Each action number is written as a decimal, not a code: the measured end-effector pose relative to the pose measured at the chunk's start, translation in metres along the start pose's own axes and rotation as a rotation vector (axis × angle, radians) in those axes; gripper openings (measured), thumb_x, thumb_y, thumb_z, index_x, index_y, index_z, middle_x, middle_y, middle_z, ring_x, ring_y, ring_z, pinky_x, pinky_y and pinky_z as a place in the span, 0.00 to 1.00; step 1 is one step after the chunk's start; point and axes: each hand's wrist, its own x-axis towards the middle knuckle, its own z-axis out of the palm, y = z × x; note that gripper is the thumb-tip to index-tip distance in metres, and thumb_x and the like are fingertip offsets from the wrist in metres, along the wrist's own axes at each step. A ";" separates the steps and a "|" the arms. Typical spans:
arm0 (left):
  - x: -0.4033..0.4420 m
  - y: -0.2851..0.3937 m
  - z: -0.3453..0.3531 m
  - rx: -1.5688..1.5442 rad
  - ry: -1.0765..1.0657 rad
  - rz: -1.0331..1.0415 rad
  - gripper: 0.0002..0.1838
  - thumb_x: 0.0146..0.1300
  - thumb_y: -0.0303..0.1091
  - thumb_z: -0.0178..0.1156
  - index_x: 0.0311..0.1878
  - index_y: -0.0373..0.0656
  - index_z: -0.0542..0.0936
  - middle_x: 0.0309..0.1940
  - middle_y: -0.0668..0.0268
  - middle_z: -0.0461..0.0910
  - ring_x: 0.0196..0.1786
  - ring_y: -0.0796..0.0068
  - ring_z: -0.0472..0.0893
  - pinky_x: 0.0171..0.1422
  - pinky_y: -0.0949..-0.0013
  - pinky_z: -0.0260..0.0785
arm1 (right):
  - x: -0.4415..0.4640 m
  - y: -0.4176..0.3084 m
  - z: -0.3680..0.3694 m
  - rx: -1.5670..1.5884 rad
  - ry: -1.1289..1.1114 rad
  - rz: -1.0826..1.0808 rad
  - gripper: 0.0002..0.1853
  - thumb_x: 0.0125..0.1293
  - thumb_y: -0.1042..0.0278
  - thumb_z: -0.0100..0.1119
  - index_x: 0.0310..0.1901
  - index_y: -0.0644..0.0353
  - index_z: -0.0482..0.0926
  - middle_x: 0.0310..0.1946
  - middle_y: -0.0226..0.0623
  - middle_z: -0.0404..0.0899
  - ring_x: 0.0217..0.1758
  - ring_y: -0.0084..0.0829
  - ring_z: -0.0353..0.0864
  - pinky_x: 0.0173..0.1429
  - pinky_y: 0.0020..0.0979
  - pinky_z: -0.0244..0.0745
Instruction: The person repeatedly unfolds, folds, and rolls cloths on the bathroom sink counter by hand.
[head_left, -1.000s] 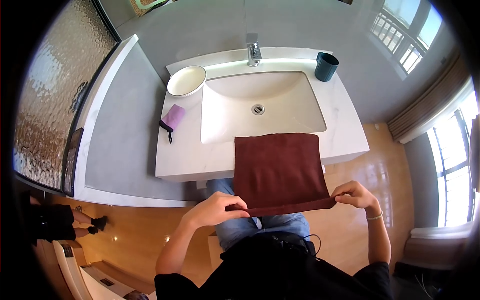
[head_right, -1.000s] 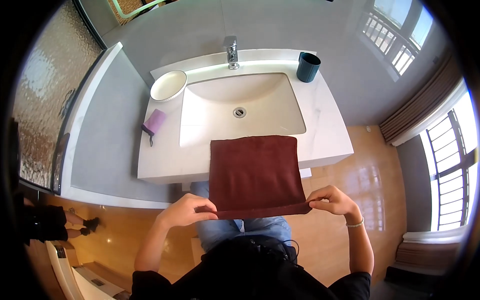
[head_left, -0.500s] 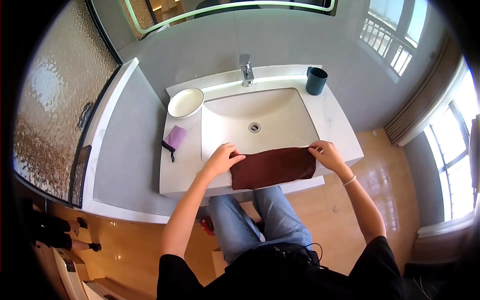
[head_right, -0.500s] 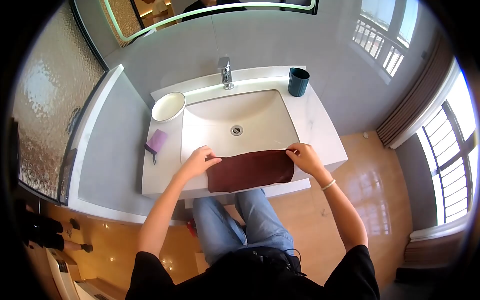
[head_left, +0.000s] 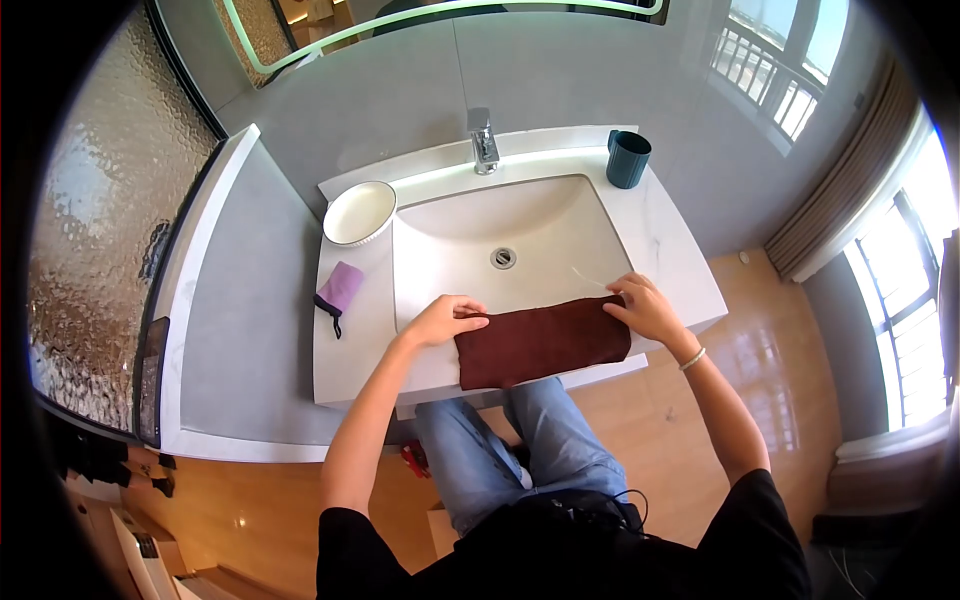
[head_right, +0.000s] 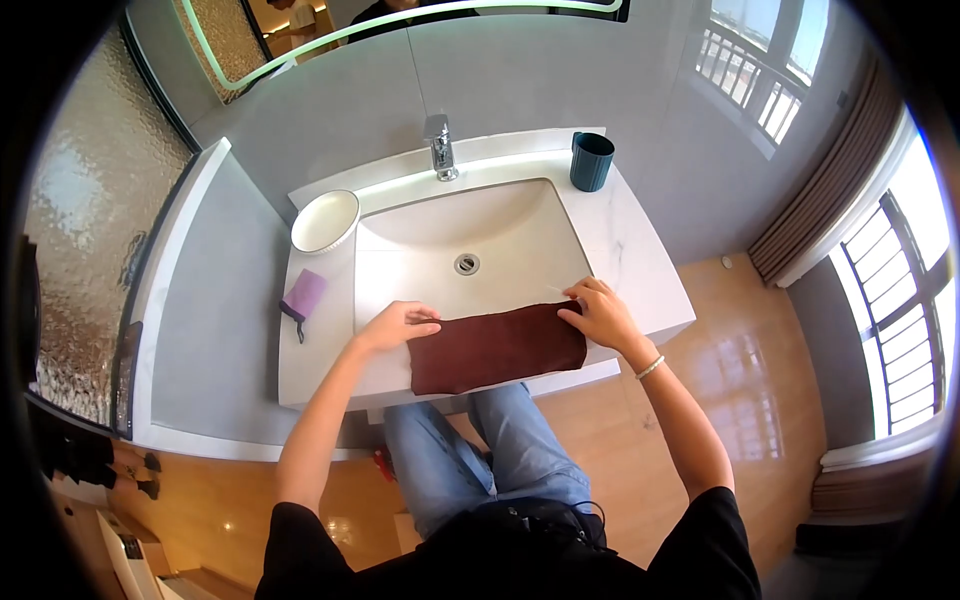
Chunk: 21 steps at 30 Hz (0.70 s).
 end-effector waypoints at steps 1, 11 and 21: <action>0.001 -0.001 -0.003 -0.026 -0.024 -0.016 0.20 0.68 0.38 0.70 0.55 0.33 0.82 0.48 0.59 0.86 0.54 0.71 0.83 0.63 0.68 0.73 | 0.004 0.009 0.001 -0.046 -0.010 -0.084 0.10 0.64 0.64 0.68 0.45 0.56 0.86 0.43 0.35 0.81 0.45 0.38 0.80 0.54 0.37 0.76; 0.011 0.006 -0.023 0.002 -0.128 -0.153 0.18 0.66 0.41 0.72 0.50 0.38 0.83 0.42 0.67 0.84 0.50 0.79 0.79 0.56 0.71 0.71 | 0.049 0.013 -0.009 0.238 -0.300 0.070 0.08 0.67 0.68 0.67 0.43 0.63 0.82 0.38 0.36 0.85 0.45 0.30 0.83 0.53 0.32 0.78; -0.021 0.071 -0.029 0.308 0.346 0.089 0.08 0.65 0.33 0.70 0.41 0.41 0.81 0.37 0.67 0.82 0.38 0.72 0.80 0.43 0.67 0.74 | 0.072 -0.003 -0.025 0.374 -0.162 -0.007 0.05 0.66 0.72 0.68 0.40 0.63 0.85 0.36 0.34 0.87 0.41 0.28 0.83 0.51 0.30 0.76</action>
